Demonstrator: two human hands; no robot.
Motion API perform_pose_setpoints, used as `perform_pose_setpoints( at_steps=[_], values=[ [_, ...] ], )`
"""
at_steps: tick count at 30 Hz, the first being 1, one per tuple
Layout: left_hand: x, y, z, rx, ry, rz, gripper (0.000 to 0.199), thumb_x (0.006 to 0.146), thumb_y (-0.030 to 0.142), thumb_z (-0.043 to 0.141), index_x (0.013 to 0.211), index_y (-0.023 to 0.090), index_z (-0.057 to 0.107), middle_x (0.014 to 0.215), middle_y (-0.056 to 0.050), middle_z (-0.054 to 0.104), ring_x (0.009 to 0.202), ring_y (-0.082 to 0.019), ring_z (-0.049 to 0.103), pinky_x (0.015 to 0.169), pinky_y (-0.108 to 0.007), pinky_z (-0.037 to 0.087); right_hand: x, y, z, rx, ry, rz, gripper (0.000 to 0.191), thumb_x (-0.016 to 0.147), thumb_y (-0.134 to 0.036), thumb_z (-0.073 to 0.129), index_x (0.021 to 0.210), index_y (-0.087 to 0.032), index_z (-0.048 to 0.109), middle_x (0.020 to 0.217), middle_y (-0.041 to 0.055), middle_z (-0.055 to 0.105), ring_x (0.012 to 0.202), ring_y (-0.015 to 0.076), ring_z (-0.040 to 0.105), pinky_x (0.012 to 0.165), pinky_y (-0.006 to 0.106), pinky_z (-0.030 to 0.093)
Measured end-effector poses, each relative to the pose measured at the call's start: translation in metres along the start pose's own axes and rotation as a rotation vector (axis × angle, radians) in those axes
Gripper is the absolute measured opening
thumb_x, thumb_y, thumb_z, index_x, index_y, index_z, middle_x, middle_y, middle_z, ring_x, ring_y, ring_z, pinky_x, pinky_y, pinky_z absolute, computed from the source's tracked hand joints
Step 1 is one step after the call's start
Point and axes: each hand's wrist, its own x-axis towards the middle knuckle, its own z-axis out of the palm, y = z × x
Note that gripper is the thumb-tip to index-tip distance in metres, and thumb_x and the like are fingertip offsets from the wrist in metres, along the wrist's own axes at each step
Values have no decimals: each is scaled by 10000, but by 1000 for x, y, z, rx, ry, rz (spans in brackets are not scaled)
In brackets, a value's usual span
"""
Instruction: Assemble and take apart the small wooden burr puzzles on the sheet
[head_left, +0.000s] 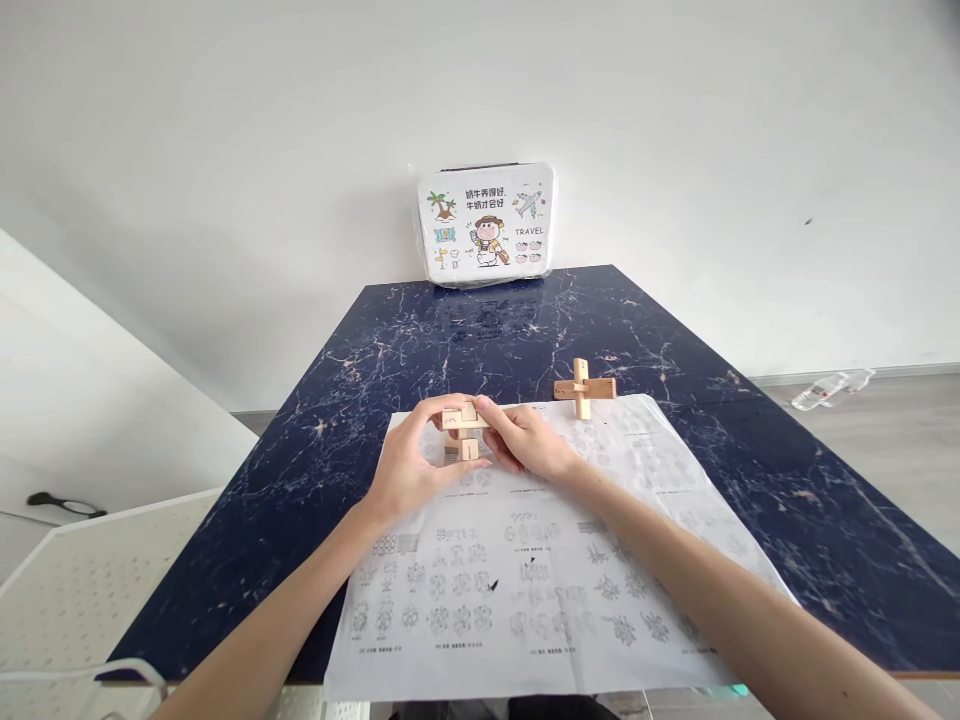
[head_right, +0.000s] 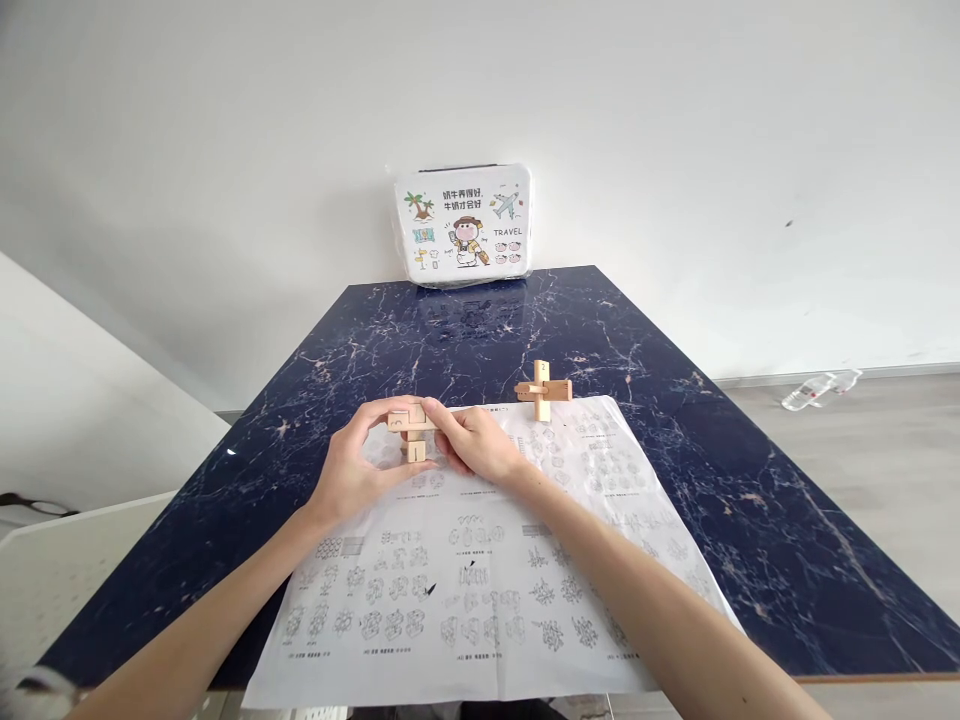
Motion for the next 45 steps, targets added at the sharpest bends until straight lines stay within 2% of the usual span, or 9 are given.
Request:
perform_pose_setpoints(
  at_steps=[7,16,22,24,29,34,37,41,45],
  values=[
    [4,-4,3,-78,99,-73,641,750,404,955,1291,302,626,1375,-71,701,1203,-296,704,1025,-478,571,2,3,1,115,59,-36,699,1036,-782,311,673,-231,540,556,-12,551,502,137,470,568,305,399],
    [9,-12,3,-208,248,-170,617,776,380,927,1280,284,585,1370,-87,686,950,-191,701,872,-386,575,4,13,11,-350,253,-310,180,980,-405,633,941,-230,612,959,38,689,776,170,624,688,326,493],
    [8,-12,4,-214,242,-183,628,758,377,937,1270,285,586,1371,-89,678,1038,-220,692,856,-377,568,6,23,14,-460,203,-436,445,924,-387,738,1327,-254,605,1277,123,602,1179,279,631,988,471,572],
    [8,-11,4,-204,235,-181,631,754,375,941,1270,288,587,1364,-83,676,1003,-206,686,847,-369,569,6,27,14,-527,164,-467,476,907,-404,773,1333,-257,618,1292,131,589,1200,301,602,1015,512,565],
    [8,-10,4,-182,232,-173,626,759,383,933,1270,280,586,1335,-81,683,938,-183,677,842,-360,581,7,29,13,-579,122,-493,279,918,-367,767,1146,-234,677,1265,138,601,1158,306,593,982,515,568],
    [8,-9,4,-173,208,-163,627,767,383,926,1282,278,583,1341,-88,687,889,-170,684,848,-371,597,9,27,12,-507,105,-466,233,904,-286,761,1110,-251,660,1278,112,657,1234,305,595,1054,515,518],
    [7,-9,4,-155,200,-160,623,775,391,921,1286,282,581,1353,-91,688,915,-181,702,845,-374,603,10,24,10,-403,103,-385,247,875,-305,792,1067,-254,645,1180,85,708,1136,283,635,1003,494,529],
    [7,-7,4,-132,194,-152,616,788,396,916,1299,291,588,1380,-91,688,1089,-242,727,911,-403,601,12,20,3,-10,90,-199,370,866,-391,806,1157,-252,624,1217,87,722,1058,243,690,952,449,563],
    [6,-5,2,-140,183,-144,604,798,380,917,1301,295,594,1384,-87,695,1143,-261,725,918,-410,592,14,19,-5,403,-18,-106,446,885,-418,820,1254,-265,621,1391,103,681,1239,255,679,1093,462,530]
  ],
)
